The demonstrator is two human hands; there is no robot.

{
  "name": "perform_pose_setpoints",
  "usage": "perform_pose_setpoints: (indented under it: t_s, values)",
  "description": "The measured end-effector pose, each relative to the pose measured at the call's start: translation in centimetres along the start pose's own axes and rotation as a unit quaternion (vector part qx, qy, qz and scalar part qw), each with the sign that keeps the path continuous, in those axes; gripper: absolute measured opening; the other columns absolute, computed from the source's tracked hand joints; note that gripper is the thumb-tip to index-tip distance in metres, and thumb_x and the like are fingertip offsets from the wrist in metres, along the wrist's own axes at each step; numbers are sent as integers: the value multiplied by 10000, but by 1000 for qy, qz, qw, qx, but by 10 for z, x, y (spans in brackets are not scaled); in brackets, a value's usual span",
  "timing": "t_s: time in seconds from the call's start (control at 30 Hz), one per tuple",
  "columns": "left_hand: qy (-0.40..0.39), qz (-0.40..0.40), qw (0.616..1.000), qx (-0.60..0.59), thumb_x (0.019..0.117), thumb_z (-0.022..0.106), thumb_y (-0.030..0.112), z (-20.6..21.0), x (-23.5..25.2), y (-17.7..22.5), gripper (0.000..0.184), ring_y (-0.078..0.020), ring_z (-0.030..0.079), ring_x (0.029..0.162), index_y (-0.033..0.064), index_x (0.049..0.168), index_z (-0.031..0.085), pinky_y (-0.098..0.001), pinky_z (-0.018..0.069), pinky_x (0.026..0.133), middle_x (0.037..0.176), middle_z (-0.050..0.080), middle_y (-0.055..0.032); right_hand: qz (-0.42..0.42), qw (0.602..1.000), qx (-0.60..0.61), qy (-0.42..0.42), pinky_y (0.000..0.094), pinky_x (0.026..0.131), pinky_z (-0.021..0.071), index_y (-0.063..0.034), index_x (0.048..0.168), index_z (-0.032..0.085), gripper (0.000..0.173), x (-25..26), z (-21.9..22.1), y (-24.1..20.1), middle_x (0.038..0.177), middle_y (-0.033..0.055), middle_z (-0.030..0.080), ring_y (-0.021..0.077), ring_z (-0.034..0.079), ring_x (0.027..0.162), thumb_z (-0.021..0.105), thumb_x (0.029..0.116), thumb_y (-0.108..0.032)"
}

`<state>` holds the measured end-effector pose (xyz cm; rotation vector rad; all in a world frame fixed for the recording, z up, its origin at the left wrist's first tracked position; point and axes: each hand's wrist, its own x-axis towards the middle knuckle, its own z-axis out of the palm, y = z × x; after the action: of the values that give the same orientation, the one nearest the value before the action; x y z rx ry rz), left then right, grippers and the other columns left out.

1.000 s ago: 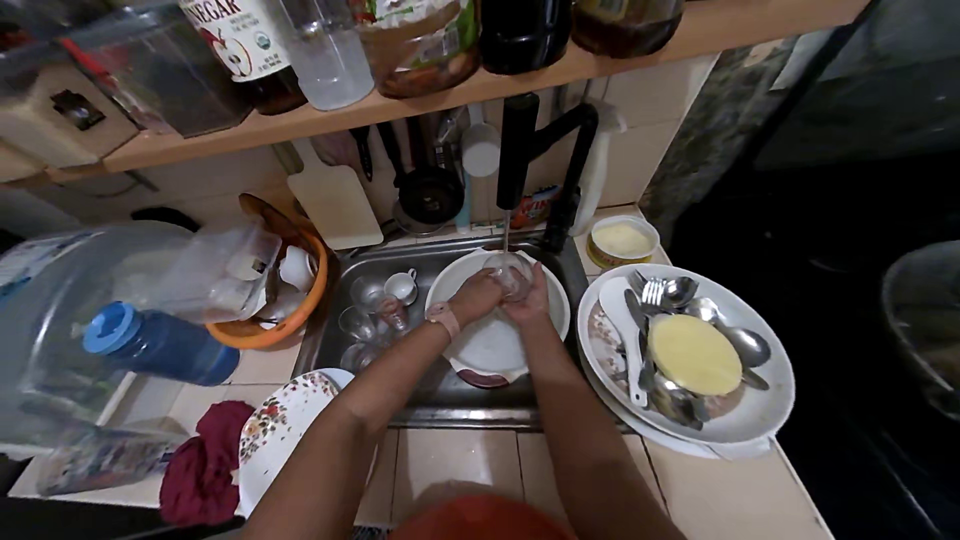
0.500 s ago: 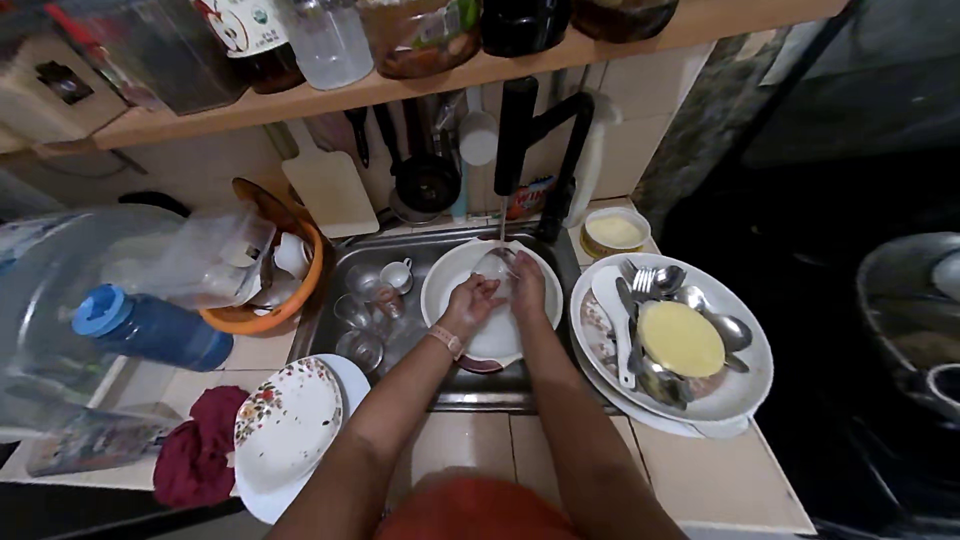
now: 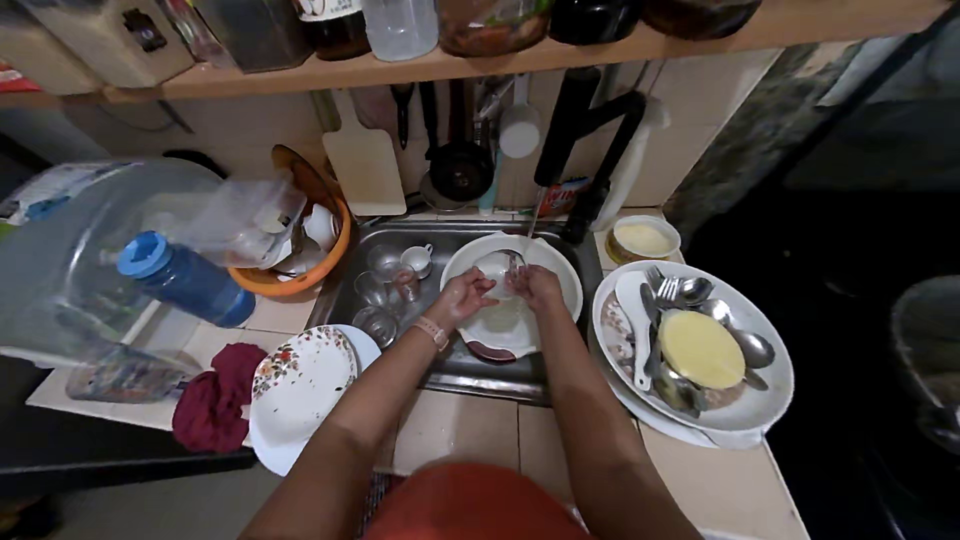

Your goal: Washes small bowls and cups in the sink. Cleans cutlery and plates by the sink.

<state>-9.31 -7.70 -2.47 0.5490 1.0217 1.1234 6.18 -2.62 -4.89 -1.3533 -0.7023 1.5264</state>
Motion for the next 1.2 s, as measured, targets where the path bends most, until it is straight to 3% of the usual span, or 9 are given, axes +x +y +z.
perform_pose_setpoints:
  t_s: [0.07,0.13,0.23,0.33,0.5,0.63,0.8,0.9,1.2]
  values:
    - [-38,39,979,196,1122,315,190,-6,-22,20,214,-119,580,838,104,1087,508,-345,525,813,903,560,-6,10,996,-90,-10,381,831,544,69,1339,545,323,-4,-3,4,1158,209,645,221,639,927,457,1087,-112]
    - [-56,75,912,399,1121,365,189,-11,-43,44,265,-130,559,936,14,1207,544,-337,486,856,1061,593,-77,3,984,-179,-15,420,916,500,66,1342,566,346,-8,-6,7,1236,234,642,259,628,1052,476,1092,-155]
    - [-43,116,790,600,1115,417,160,-18,-62,65,308,-287,612,903,-71,1140,619,-461,493,844,1024,657,-210,-36,947,-314,-48,558,1020,458,91,1293,605,347,-10,-16,12,1278,309,615,407,601,1184,522,1075,-166]
    - [7,91,730,677,1105,445,157,-30,-78,73,320,-410,644,1045,-95,1178,628,-567,484,972,1105,659,-282,-53,901,-422,-88,576,1048,433,77,1277,627,347,-22,-19,11,1285,316,615,432,589,1215,527,1081,-191]
    - [86,30,689,719,1104,447,202,-56,-77,65,360,-446,617,1172,-75,1234,637,-631,423,1046,1200,654,-293,-31,852,-501,-148,556,1116,395,74,1324,600,381,-34,-19,21,1349,306,592,420,552,1301,502,1091,-211]
    - [106,-13,670,735,1096,466,230,-70,-62,47,383,-432,558,1291,-54,1300,625,-633,226,1197,1278,644,-281,-37,824,-530,-198,530,1147,377,67,1372,571,411,-32,-20,31,1394,291,572,394,534,1338,480,1096,-224]
    - [95,-75,681,723,1095,454,255,-83,-40,27,402,-443,555,1294,-49,1303,615,-599,426,1080,1336,600,-292,-41,810,-546,-211,512,1171,354,66,1405,544,428,-37,-18,31,1429,284,551,386,505,1376,460,1104,-228]
    - [99,-92,662,738,1084,471,243,-87,-29,13,390,-441,534,1323,-32,1316,622,-596,418,1096,1367,588,-283,-45,803,-554,-214,506,1170,357,59,1408,546,422,-37,-18,32,1427,281,555,381,507,1375,462,1104,-221]
    - [72,-116,635,760,1058,510,209,-86,-23,7,394,-467,526,1319,-106,1269,617,-605,407,1097,1353,580,-322,-52,802,-553,-219,487,1164,366,68,1400,545,412,-40,-19,32,1417,281,559,370,518,1362,460,1105,-207]
